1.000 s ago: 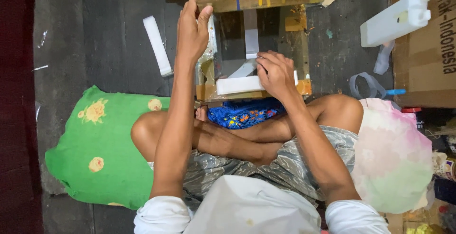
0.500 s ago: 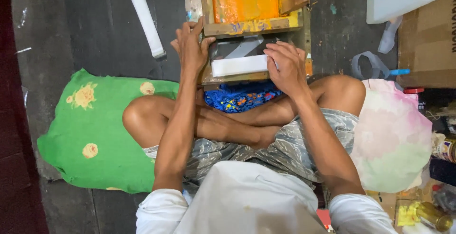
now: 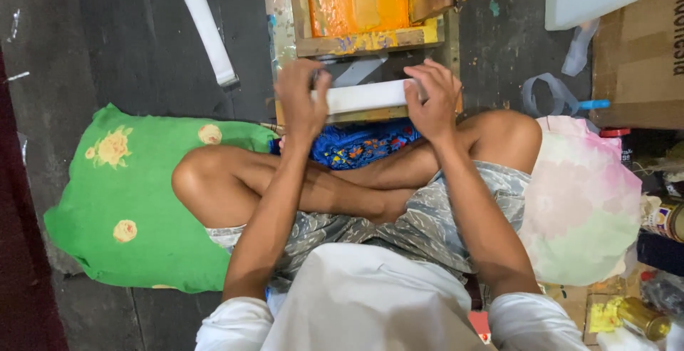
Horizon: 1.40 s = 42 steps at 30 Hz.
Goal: The person is performing manual screen printing by applying orange ink onto a screen using a squeegee and printing onto small white strips.
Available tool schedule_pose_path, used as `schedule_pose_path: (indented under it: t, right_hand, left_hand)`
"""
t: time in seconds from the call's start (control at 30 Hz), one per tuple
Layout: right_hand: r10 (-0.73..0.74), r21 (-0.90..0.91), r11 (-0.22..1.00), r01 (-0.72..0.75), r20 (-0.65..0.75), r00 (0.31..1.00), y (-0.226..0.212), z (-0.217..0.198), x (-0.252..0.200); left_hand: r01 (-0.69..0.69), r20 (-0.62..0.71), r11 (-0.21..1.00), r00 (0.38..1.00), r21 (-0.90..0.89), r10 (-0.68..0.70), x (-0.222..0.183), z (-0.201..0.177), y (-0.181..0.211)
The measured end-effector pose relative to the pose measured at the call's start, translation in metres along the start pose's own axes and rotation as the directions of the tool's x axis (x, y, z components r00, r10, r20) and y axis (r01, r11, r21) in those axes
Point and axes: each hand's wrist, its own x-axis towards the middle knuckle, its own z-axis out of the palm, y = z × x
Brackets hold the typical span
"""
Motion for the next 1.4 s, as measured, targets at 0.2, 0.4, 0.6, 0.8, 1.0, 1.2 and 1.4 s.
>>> schedule_pose_path:
  t: [0.2, 0.4, 0.6, 0.8, 1.0, 1.2, 1.4]
  right_hand:
    - [0.000, -0.019, 1.000, -0.001, -0.039, 0.999, -0.002, 0.008, -0.002]
    - [-0.100, 0.133, 0.987, 0.086, 0.099, 0.990, 0.004, -0.009, -0.004]
    - [-0.127, 0.071, 0.990, 0.118, 0.140, 0.982, 0.021, -0.005, -0.010]
    - [-0.060, 0.014, 0.998, 0.058, 0.161, 0.985, 0.011, -0.015, -0.008]
    - [-0.027, 0.034, 0.999, 0.020, 0.198, 0.980, 0.008, -0.017, -0.009]
    - [-0.030, -0.011, 0.999, 0.033, 0.198, 0.980, 0.009, -0.015, -0.009]
    - [-0.013, 0.160, 0.987, 0.006, 0.046, 0.999, 0.003, -0.030, 0.011]
  left_hand:
    - [-0.186, 0.348, 0.983, 0.921, -0.006, 0.176, -0.011, 0.006, -0.016]
    - [-0.207, 0.395, 0.978, 0.898, -0.006, 0.192, -0.010, -0.005, -0.014]
    - [-0.254, 0.324, 0.967, 0.917, 0.026, 0.232, -0.018, 0.001, -0.015]
    - [-0.300, 0.299, 0.953, 0.914, 0.048, 0.273, -0.017, 0.005, -0.018]
    - [-0.295, 0.311, 0.955, 0.912, 0.041, 0.269, -0.017, 0.003, -0.018]
    - [-0.274, 0.298, 0.962, 0.919, 0.011, 0.259, -0.018, 0.005, -0.018]
    - [-0.255, 0.186, 0.966, 0.952, 0.039, 0.244, 0.004, -0.013, 0.006]
